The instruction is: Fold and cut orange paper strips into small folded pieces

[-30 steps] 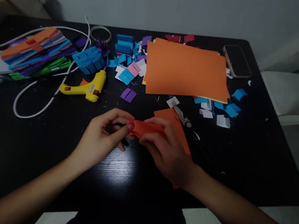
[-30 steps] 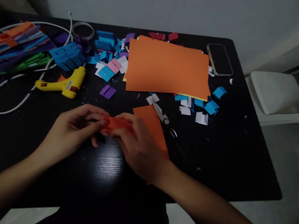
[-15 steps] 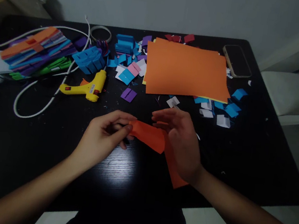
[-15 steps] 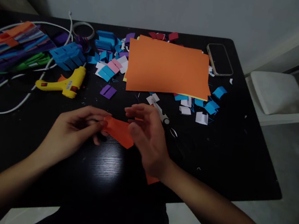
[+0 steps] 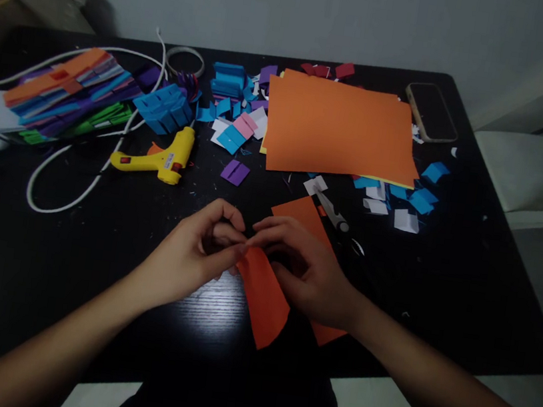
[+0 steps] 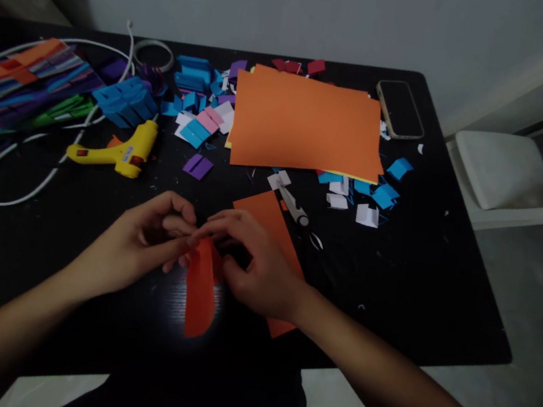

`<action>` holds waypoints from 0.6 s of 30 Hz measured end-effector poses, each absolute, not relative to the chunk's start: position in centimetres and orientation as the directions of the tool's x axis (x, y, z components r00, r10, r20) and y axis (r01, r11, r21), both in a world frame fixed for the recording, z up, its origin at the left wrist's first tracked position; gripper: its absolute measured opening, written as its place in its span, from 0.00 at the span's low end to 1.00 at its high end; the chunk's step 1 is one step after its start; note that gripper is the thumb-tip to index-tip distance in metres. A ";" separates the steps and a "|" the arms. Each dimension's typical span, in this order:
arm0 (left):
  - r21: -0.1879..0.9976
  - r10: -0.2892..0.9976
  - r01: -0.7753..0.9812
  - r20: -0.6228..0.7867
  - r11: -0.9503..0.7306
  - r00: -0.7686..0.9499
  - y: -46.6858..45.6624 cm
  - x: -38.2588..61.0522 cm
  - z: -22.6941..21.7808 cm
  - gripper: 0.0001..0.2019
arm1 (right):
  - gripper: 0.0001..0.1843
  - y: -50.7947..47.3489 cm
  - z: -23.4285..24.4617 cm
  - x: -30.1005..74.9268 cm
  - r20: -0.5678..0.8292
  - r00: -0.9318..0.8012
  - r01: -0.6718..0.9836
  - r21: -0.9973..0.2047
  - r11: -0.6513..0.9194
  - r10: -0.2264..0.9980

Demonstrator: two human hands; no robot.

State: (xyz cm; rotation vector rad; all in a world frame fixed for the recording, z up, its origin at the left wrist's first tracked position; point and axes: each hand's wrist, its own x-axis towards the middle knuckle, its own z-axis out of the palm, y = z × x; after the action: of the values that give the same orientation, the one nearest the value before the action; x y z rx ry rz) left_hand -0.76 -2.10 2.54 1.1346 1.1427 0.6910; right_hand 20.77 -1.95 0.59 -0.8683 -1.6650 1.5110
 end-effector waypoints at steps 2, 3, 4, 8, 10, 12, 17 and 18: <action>0.940 0.877 0.094 -0.341 0.329 0.339 -2.0 -0.8 2.7 0.13 | 0.14 -1.9 0.8 20.8 0.060 -0.533 0.030 -0.995 0.090 0.844; 0.941 0.874 0.085 -0.337 0.328 0.350 -1.9 -0.9 2.8 0.13 | 0.11 -1.9 0.8 20.7 0.054 -0.533 0.032 -0.996 0.084 0.844; 0.943 0.873 0.078 -0.329 0.323 0.360 -1.9 -0.9 2.8 0.13 | 0.09 -1.9 0.8 20.7 0.046 -0.532 0.027 -0.997 0.071 0.846; 0.963 0.874 0.118 -0.271 0.244 0.403 -1.7 -1.3 2.9 0.05 | 0.08 -2.0 0.6 20.5 -0.034 -0.523 -0.024 -0.998 -0.055 0.852; 0.972 0.878 0.183 -0.211 0.144 0.430 -1.6 -1.7 3.0 0.05 | 0.10 -1.9 0.7 20.5 -0.082 -0.514 -0.040 -0.992 -0.119 0.854; 0.960 0.872 0.279 -0.128 -0.010 0.473 -1.6 -2.1 3.1 0.12 | 0.10 -1.8 0.8 20.6 -0.099 -0.489 -0.029 -0.991 -0.129 0.867; 0.867 0.801 0.411 -0.022 -0.283 0.598 -1.6 -2.6 3.7 0.18 | 0.11 -1.7 1.0 20.7 -0.107 -0.435 0.010 -0.993 -0.114 0.894; 0.862 0.808 0.420 -0.021 -0.283 0.588 -1.6 -2.6 3.8 0.17 | 0.11 -1.7 1.0 20.7 -0.119 -0.434 0.014 -0.992 -0.125 0.893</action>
State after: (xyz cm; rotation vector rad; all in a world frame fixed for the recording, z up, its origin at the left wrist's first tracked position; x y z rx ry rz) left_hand -2.63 -1.65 3.75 1.9089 0.9866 0.5374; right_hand 20.69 -1.69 1.00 -1.0448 -1.4600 1.6407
